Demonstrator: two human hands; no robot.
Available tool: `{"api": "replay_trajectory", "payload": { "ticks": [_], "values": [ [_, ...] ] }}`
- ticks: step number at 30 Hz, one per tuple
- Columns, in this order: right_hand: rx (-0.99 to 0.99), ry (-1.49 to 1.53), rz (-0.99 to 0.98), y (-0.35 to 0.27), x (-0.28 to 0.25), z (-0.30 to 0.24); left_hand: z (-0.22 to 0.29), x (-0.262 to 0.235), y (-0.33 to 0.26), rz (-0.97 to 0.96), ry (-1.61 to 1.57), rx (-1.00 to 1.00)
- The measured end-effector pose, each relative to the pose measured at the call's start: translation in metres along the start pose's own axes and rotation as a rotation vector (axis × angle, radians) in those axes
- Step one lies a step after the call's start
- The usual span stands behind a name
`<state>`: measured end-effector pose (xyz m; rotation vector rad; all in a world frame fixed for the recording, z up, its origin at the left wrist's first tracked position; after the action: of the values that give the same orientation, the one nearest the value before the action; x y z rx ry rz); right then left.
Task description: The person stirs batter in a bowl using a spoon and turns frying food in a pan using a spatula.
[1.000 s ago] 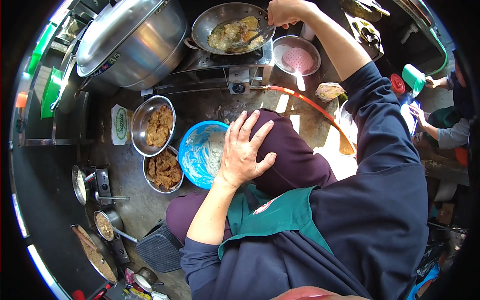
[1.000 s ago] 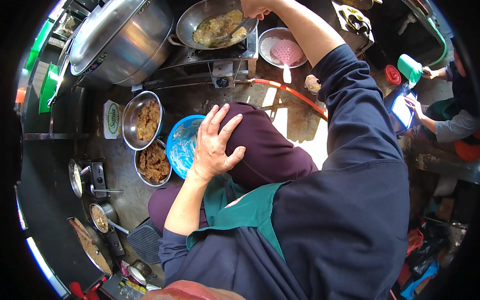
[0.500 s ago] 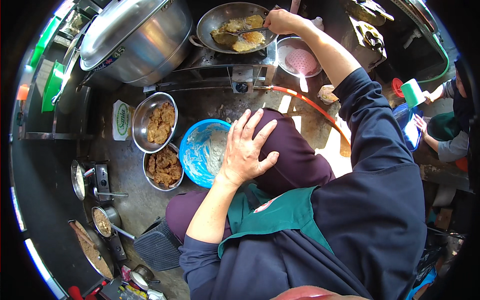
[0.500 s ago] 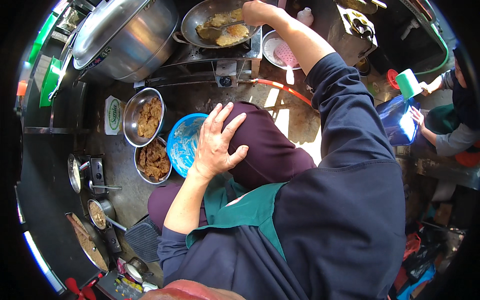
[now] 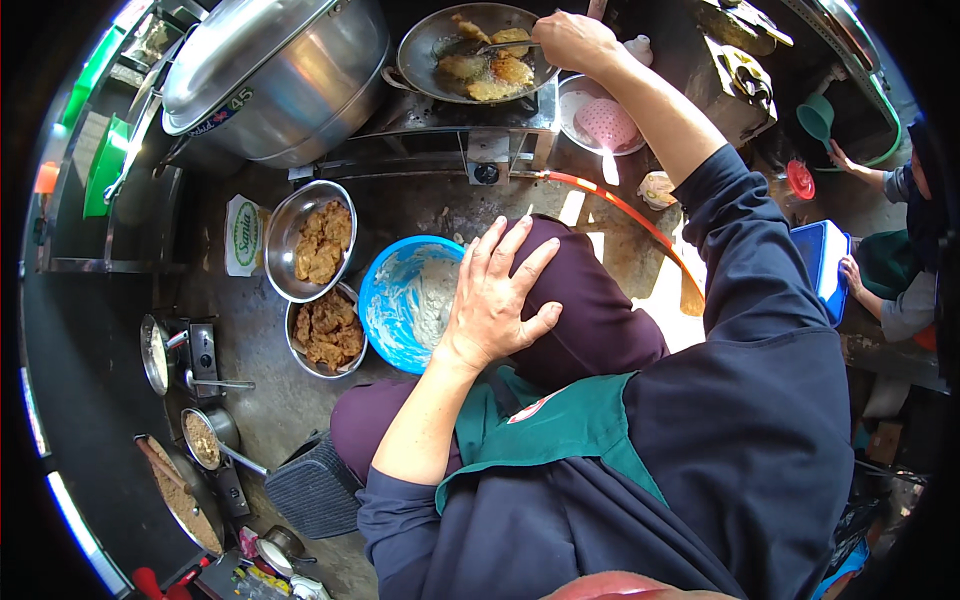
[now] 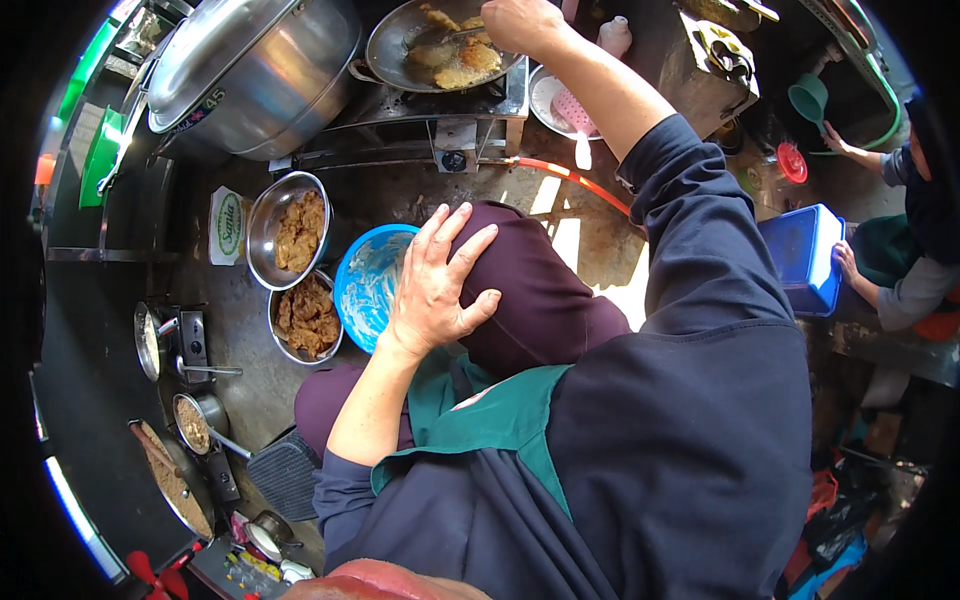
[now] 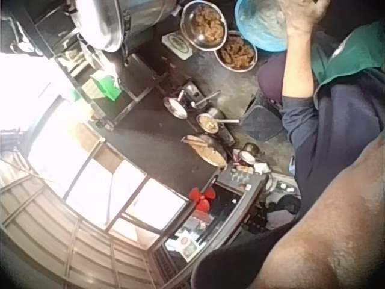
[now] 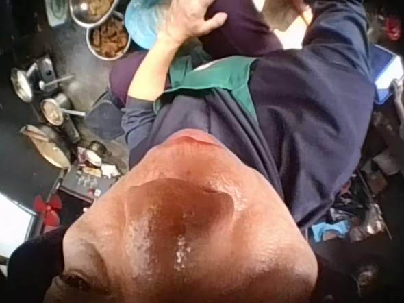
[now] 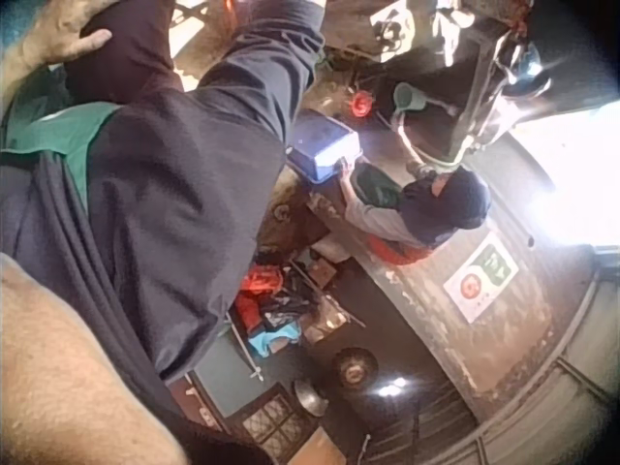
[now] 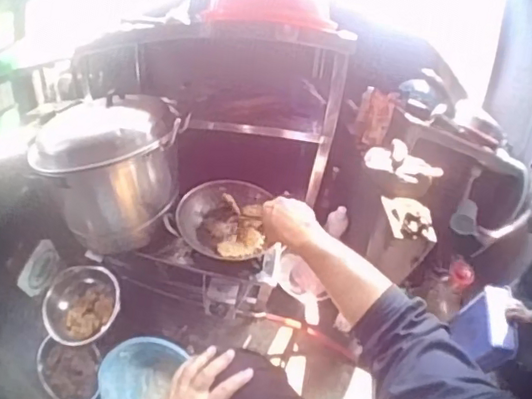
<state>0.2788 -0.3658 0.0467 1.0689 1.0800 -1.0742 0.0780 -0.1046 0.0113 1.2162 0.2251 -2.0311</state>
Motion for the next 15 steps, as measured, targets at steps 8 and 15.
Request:
{"api": "replay_trajectory", "payload": {
  "ticks": [8,15],
  "values": [
    [-0.094,-0.128,0.168,0.008,-0.012,0.021,0.004,-0.001,0.002,0.011,0.039,0.032],
    [0.084,-0.214,0.052,-0.007,-0.031,0.028,0.001,-0.003,0.0,0.008,0.042,0.019]
  ]
}}
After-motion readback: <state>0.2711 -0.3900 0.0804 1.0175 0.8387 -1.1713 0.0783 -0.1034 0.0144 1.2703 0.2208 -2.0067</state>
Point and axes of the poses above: each hand's wrist, its own y-axis towards the middle knuckle, its own x-axis out of the palm, z = x × y, the point moved 5 cm from there along y, towards the middle knuckle, and after that the axes turned 10 degrees about -x, right-handed, at the moved point
